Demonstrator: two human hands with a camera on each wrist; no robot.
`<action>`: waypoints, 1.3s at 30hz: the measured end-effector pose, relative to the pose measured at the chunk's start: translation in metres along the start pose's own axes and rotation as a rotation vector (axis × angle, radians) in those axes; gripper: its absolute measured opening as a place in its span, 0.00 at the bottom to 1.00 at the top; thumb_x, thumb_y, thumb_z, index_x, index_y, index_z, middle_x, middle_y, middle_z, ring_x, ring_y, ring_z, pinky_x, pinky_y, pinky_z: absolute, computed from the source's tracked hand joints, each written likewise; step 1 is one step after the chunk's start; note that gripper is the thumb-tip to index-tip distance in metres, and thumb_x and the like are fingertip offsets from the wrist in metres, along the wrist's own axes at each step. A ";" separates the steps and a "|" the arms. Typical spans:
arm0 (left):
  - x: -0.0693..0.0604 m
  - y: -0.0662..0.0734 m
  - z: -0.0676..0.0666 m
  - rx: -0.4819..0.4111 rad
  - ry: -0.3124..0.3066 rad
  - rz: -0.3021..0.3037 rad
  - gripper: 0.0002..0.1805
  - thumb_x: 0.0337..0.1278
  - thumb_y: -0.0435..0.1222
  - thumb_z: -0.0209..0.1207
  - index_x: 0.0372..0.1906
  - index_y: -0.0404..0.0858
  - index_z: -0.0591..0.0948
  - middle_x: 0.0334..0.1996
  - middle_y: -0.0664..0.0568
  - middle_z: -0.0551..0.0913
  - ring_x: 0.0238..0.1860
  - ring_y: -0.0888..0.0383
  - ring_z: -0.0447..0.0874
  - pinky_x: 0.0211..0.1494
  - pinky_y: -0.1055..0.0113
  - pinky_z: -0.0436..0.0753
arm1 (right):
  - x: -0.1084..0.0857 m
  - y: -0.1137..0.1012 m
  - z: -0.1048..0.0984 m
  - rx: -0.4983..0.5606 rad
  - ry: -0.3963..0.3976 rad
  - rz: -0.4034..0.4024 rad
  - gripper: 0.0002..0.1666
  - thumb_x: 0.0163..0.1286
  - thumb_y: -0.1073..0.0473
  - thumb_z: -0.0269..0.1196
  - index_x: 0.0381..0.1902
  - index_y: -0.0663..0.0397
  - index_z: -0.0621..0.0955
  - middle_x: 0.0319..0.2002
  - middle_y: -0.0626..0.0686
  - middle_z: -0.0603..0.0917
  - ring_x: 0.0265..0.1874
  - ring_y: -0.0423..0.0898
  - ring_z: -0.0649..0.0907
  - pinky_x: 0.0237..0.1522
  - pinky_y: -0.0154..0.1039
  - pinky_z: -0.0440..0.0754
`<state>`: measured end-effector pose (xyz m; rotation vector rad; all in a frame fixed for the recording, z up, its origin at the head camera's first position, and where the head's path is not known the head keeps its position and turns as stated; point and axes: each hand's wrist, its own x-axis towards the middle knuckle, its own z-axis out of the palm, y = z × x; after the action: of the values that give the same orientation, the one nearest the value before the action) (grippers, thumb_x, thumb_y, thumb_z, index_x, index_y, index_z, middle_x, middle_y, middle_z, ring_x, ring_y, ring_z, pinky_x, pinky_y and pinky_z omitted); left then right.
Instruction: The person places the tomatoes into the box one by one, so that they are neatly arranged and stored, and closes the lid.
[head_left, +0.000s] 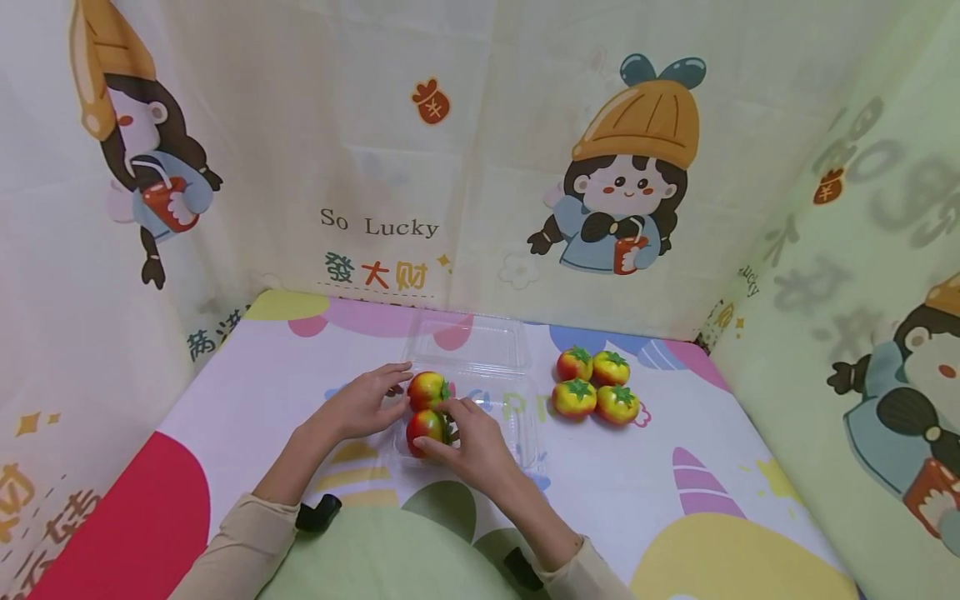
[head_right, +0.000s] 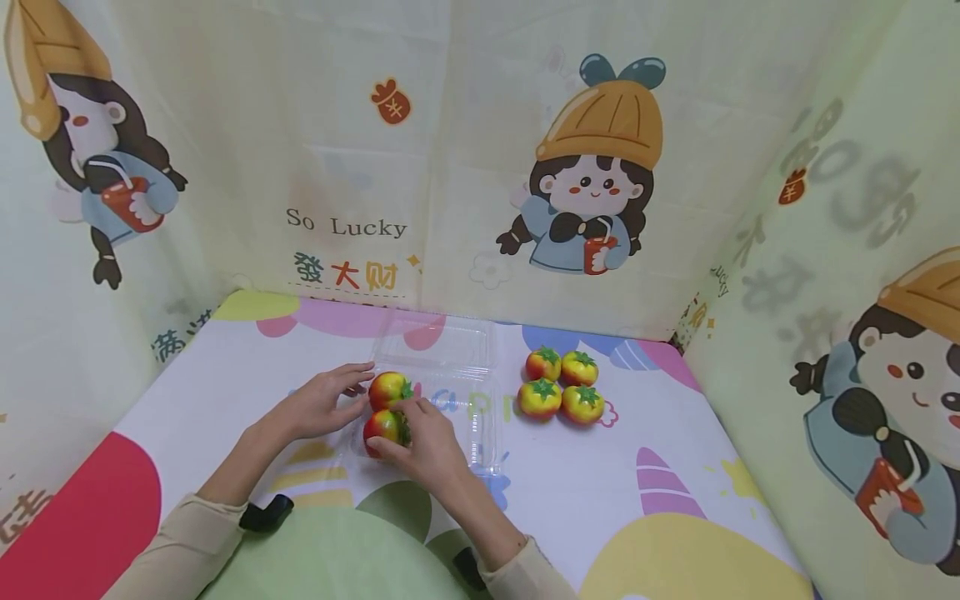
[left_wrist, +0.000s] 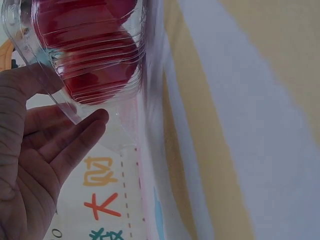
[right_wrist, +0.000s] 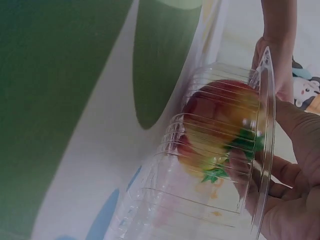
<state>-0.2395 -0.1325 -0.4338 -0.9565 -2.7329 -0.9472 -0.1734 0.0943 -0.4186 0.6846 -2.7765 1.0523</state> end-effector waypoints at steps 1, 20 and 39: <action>0.000 0.000 0.000 0.001 0.000 0.002 0.26 0.65 0.35 0.61 0.65 0.28 0.77 0.69 0.34 0.74 0.49 0.48 0.88 0.55 0.51 0.87 | 0.000 -0.001 0.000 0.005 -0.003 0.001 0.30 0.63 0.45 0.73 0.57 0.54 0.81 0.45 0.52 0.83 0.38 0.47 0.84 0.41 0.35 0.88; 0.001 0.001 0.000 -0.004 -0.010 -0.019 0.27 0.66 0.37 0.62 0.65 0.28 0.77 0.69 0.35 0.74 0.50 0.47 0.88 0.56 0.51 0.86 | -0.008 0.010 -0.008 0.055 0.045 -0.066 0.30 0.67 0.46 0.71 0.59 0.59 0.81 0.52 0.59 0.84 0.46 0.55 0.85 0.44 0.46 0.89; 0.000 0.002 0.000 -0.020 -0.016 -0.039 0.26 0.66 0.36 0.61 0.66 0.28 0.77 0.70 0.35 0.73 0.50 0.47 0.88 0.57 0.51 0.86 | -0.012 0.028 -0.027 0.039 0.156 -0.046 0.24 0.66 0.53 0.72 0.56 0.58 0.82 0.48 0.58 0.85 0.48 0.57 0.85 0.45 0.50 0.89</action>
<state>-0.2387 -0.1312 -0.4331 -0.9210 -2.7706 -0.9787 -0.1767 0.1349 -0.4176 0.6383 -2.6030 1.1026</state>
